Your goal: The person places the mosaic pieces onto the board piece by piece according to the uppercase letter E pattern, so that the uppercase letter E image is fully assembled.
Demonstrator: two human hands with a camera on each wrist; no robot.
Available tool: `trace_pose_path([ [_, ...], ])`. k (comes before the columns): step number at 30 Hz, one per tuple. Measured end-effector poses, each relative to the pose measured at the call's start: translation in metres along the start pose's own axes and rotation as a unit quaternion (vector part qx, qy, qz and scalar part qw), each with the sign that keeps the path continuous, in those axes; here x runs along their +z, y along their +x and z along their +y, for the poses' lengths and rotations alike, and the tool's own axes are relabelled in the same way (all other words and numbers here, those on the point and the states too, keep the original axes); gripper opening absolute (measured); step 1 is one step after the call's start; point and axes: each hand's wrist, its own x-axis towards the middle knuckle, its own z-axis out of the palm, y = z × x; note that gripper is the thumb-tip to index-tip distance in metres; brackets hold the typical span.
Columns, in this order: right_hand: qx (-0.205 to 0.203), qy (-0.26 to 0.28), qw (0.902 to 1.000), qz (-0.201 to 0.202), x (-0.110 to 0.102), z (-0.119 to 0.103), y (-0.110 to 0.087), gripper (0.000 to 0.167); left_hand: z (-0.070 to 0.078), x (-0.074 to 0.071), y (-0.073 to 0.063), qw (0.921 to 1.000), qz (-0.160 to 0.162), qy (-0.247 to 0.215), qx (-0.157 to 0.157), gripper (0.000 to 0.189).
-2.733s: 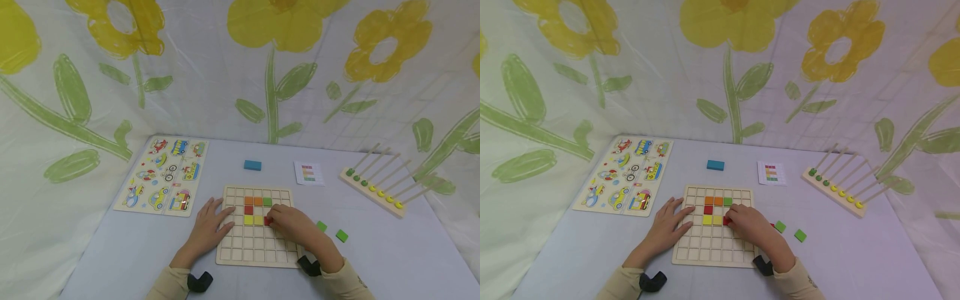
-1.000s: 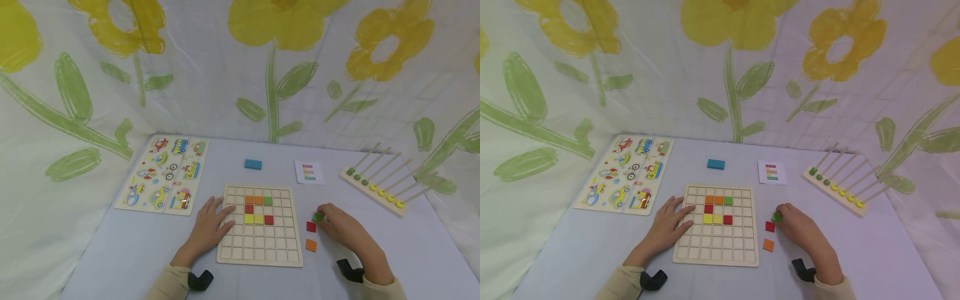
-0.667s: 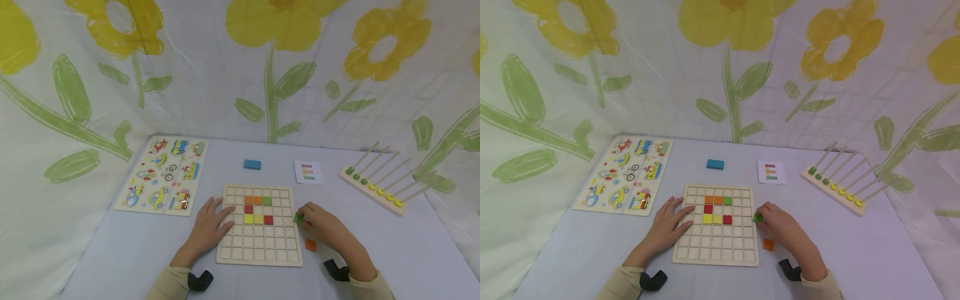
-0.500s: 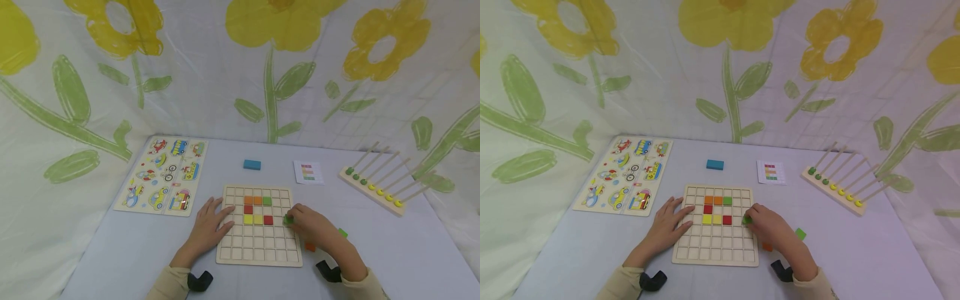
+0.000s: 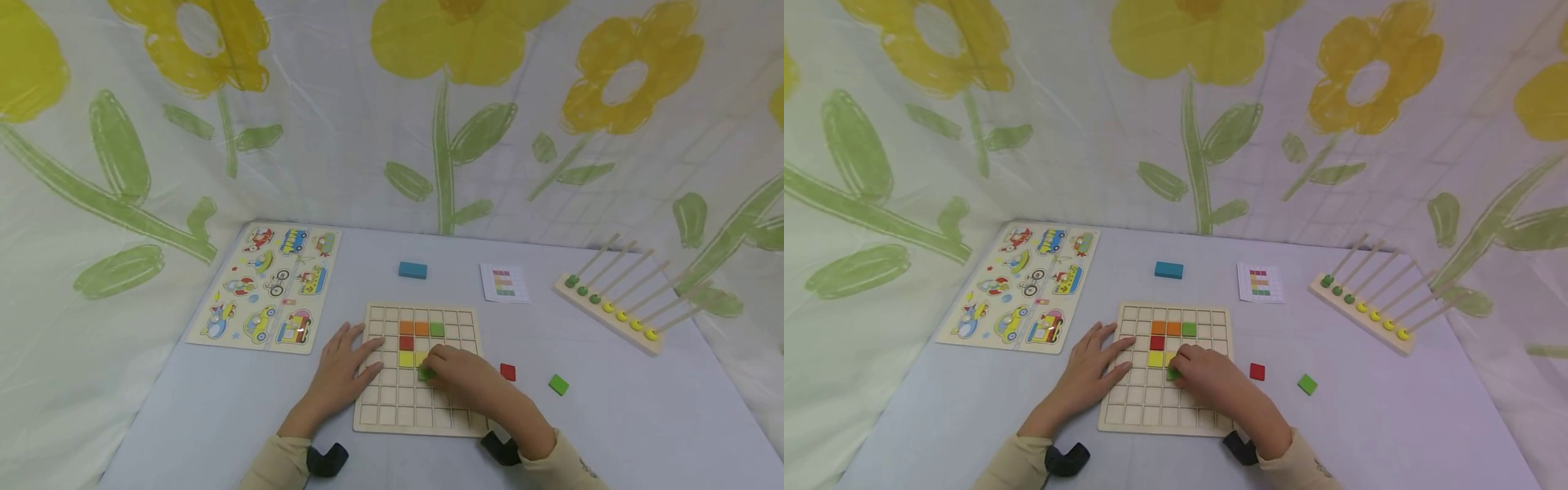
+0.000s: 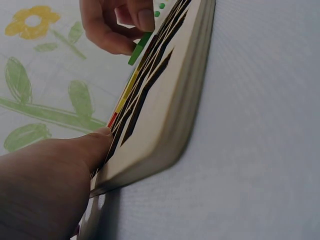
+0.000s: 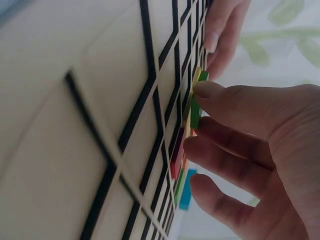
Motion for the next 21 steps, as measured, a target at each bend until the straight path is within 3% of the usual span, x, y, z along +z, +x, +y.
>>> trace_pose_path([
  [7, -0.045, -0.024, 0.9986, 0.013, 0.002, -0.012, 0.01, 0.018, 0.002, -0.002, -0.001, 1.0, -0.003, -0.003, -0.005, 0.044],
  [21, -0.058, -0.044, 0.9973, -0.003, 0.002, -0.02, 0.019, 0.022, 0.001, -0.001, 0.0, 1.0, 0.003, -0.001, -0.001, 0.043],
])
